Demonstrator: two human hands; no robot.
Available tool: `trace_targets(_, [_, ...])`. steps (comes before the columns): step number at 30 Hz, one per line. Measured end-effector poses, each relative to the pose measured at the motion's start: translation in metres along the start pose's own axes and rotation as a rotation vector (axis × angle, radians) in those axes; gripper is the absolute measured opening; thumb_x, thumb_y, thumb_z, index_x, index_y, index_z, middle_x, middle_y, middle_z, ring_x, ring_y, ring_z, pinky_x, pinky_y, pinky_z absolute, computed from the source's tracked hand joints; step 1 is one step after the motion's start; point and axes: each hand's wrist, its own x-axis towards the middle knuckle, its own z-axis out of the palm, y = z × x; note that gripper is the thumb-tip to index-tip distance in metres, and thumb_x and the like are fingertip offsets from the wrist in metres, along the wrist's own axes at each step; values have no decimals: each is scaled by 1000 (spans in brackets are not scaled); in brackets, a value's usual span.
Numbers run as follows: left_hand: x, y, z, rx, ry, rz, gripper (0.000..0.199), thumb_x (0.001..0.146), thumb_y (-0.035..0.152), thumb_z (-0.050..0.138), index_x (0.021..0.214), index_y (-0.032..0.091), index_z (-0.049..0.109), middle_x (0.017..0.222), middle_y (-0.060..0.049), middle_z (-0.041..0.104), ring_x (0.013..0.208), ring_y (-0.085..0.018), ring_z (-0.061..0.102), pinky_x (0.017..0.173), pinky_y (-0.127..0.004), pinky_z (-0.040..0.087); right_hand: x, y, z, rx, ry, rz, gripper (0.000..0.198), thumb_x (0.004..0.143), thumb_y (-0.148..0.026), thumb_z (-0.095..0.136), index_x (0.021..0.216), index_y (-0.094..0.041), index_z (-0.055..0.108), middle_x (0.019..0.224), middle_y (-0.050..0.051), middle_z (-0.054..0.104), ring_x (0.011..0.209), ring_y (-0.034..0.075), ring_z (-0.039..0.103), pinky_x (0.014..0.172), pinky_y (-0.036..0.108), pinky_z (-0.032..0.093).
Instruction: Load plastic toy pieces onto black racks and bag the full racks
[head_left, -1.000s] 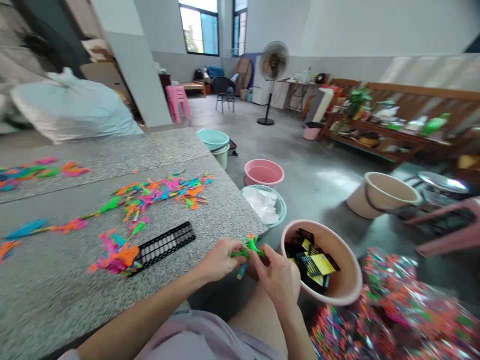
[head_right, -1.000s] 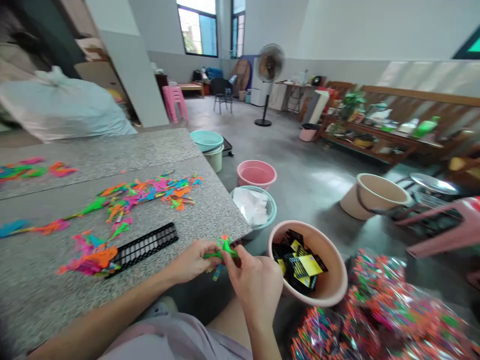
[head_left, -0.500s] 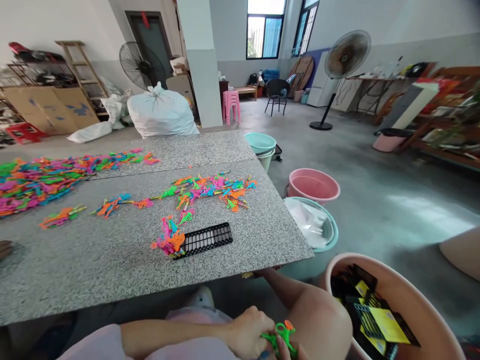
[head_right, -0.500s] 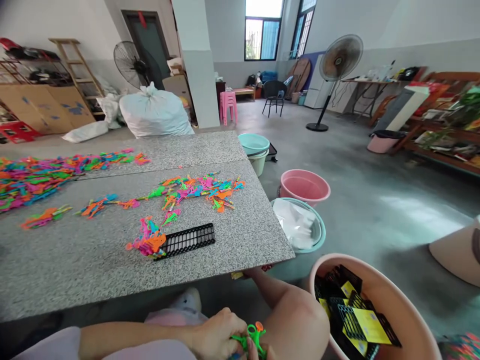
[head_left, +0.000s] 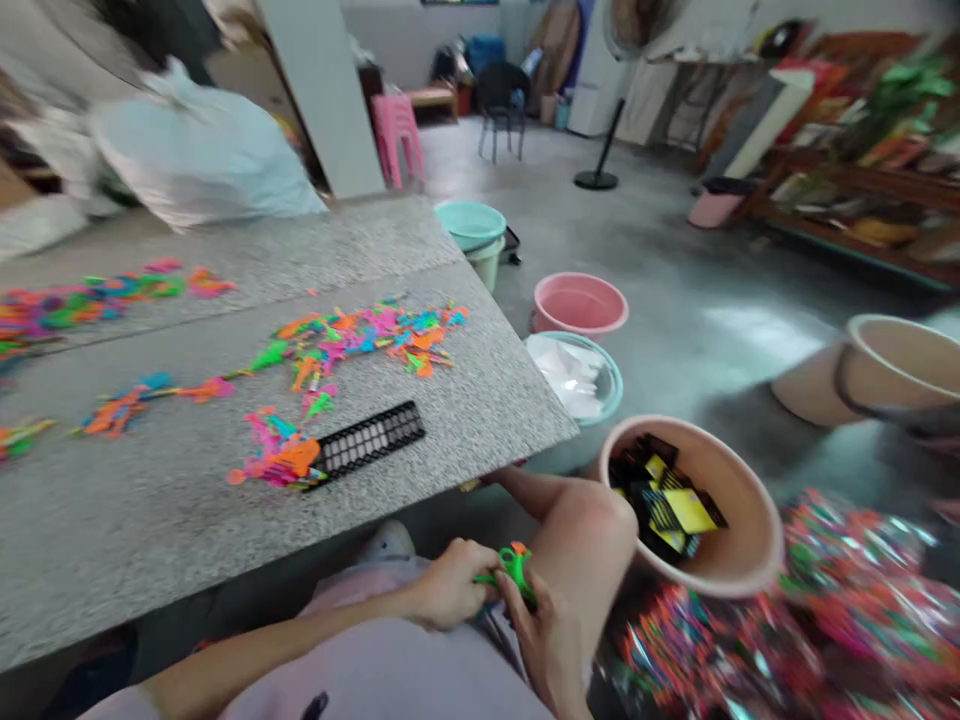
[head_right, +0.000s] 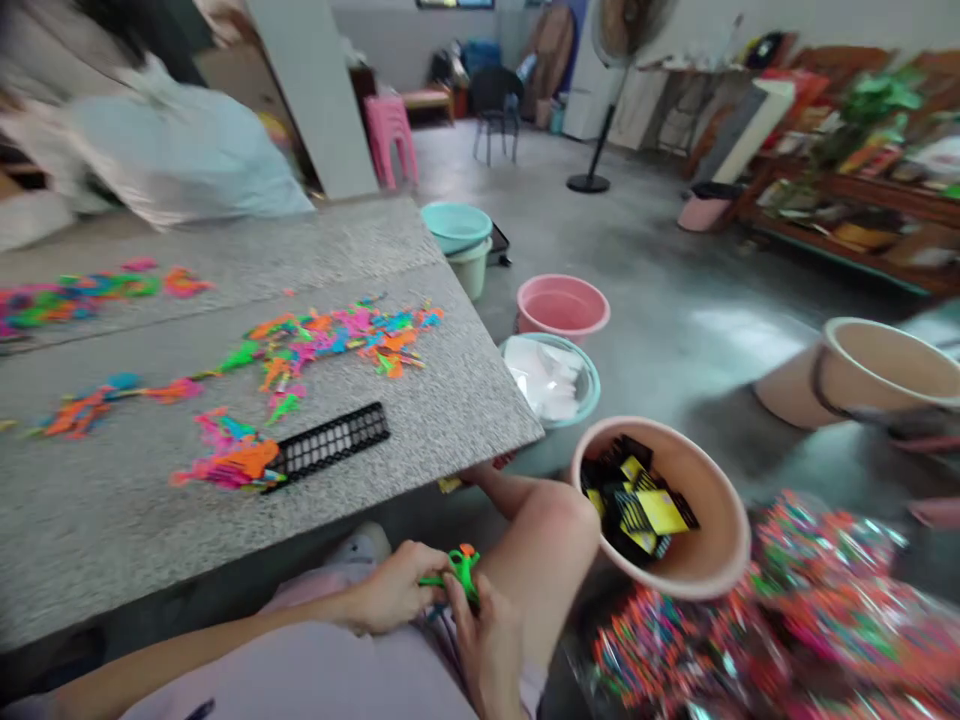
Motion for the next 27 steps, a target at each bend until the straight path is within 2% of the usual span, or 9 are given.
trace_targets(3, [-2, 0, -2, 20, -47, 20, 12, 78, 17, 54, 69, 18, 61, 66, 2, 60, 68, -14, 53, 65, -23, 37, -1, -10, 4, 64, -67, 127, 63, 90, -70, 47, 63, -17, 67, 47, 3, 57, 42, 13, 49, 43, 23, 35])
trace_targets(6, [-5, 3, -2, 36, -53, 43, 13, 77, 14, 51, 65, 19, 54, 60, 3, 54, 60, -13, 46, 62, -24, 34, -6, -15, 10, 167, -40, 257, 64, 88, -72, 48, 53, -18, 54, 43, -1, 48, 41, 10, 44, 43, 22, 30])
trace_targets(10, [-4, 5, 0, -21, -74, 64, 12, 78, 16, 50, 67, 19, 53, 61, 1, 57, 58, -14, 51, 60, -24, 35, -9, -19, 14, 395, -99, 459, 64, 81, -79, 51, 60, -19, 52, 44, -1, 50, 39, 12, 47, 40, 23, 34])
trace_targets(13, [1, 5, 1, -143, -123, 75, 10, 80, 20, 47, 73, 19, 54, 65, 0, 60, 61, -14, 57, 60, -24, 42, -1, -18, 6, 593, -242, 476, 62, 78, -82, 52, 72, -20, 57, 51, -1, 57, 42, 14, 52, 43, 24, 43])
trace_targets(16, [4, 8, -1, -264, -128, 81, 10, 80, 24, 51, 89, 19, 54, 73, 1, 60, 67, -14, 58, 63, -24, 45, 11, -15, -10, 690, -394, 457, 59, 80, -78, 54, 75, -20, 58, 59, -1, 63, 47, 14, 58, 50, 25, 51])
trace_targets(19, [3, 13, -8, -354, -110, 79, 26, 70, 25, 67, 93, 18, 57, 82, 1, 60, 77, -15, 58, 68, -24, 45, 22, -13, -22, 636, -518, 481, 59, 78, -77, 56, 76, -18, 59, 61, 1, 65, 48, 15, 63, 47, 23, 50])
trace_targets(22, [4, 17, -12, -440, -76, 47, 23, 71, 33, 73, 82, 16, 64, 78, 0, 61, 76, -17, 58, 69, -25, 44, 28, -15, -21, 542, -539, 496, 64, 75, -82, 53, 75, -18, 58, 60, 2, 67, 51, 17, 67, 47, 23, 51])
trace_targets(25, [8, 17, -10, -534, 18, -16, 41, 83, 52, 66, 69, 13, 66, 64, 0, 57, 61, -13, 51, 60, -25, 40, 30, -18, -14, 451, -465, 494, 63, 76, -82, 51, 72, -20, 56, 60, 5, 69, 50, 19, 68, 49, 27, 53])
trace_targets(27, [12, 15, -9, -599, 106, -50, 48, 80, 58, 69, 67, 13, 66, 60, 1, 56, 57, -12, 49, 57, -25, 39, 31, -19, -13, 346, -344, 473, 57, 78, -78, 54, 68, -21, 54, 60, 7, 70, 49, 21, 68, 48, 28, 53])
